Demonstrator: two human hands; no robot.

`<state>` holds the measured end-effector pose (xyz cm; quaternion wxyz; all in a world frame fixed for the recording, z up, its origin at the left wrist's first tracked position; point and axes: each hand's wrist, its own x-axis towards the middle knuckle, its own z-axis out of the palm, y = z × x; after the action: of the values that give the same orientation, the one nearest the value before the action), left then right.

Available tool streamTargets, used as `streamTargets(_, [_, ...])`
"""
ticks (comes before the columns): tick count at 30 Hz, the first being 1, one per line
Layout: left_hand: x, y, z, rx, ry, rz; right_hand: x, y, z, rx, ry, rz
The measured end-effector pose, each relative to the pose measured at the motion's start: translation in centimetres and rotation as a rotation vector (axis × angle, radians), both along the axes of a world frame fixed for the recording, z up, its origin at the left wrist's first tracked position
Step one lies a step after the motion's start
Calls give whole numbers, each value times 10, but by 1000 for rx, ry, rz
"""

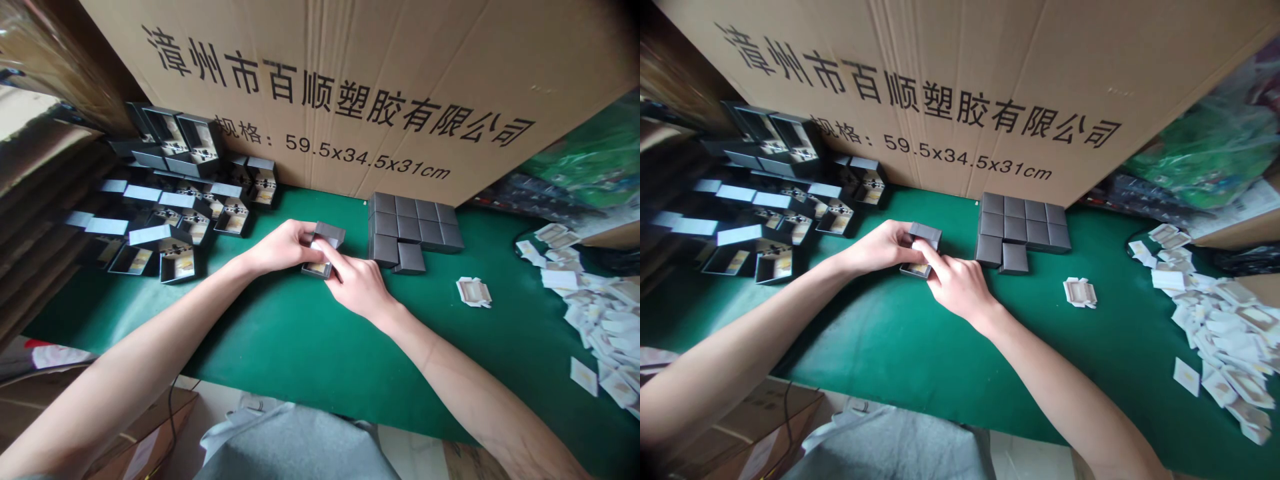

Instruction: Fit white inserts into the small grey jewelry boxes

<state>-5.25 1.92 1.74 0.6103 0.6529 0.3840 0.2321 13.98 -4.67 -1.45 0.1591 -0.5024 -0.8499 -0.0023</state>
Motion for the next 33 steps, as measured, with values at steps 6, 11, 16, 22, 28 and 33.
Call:
streamTargets(6, [0, 0, 0, 3, 10, -5, 0, 0, 0, -9, -2, 3])
streamTargets(11, [0, 0, 0, 7, 13, -4, 0, 0, -1, -4, 3, 8])
streamTargets(16, [0, 0, 0, 6, 4, -3, 0, 0, 0, 1, 10, 8])
streamTargets(22, [0, 1, -1, 7, 9, 4, 0, 0, 0, -8, 3, 2])
streamTargets(28, [0, 0, 0, 1, 0, 0, -1, 0, 1, -26, -6, 2])
streamTargets(33, [1, 0, 1, -2, 2, 2, 0, 0, 1, -19, 1, 1])
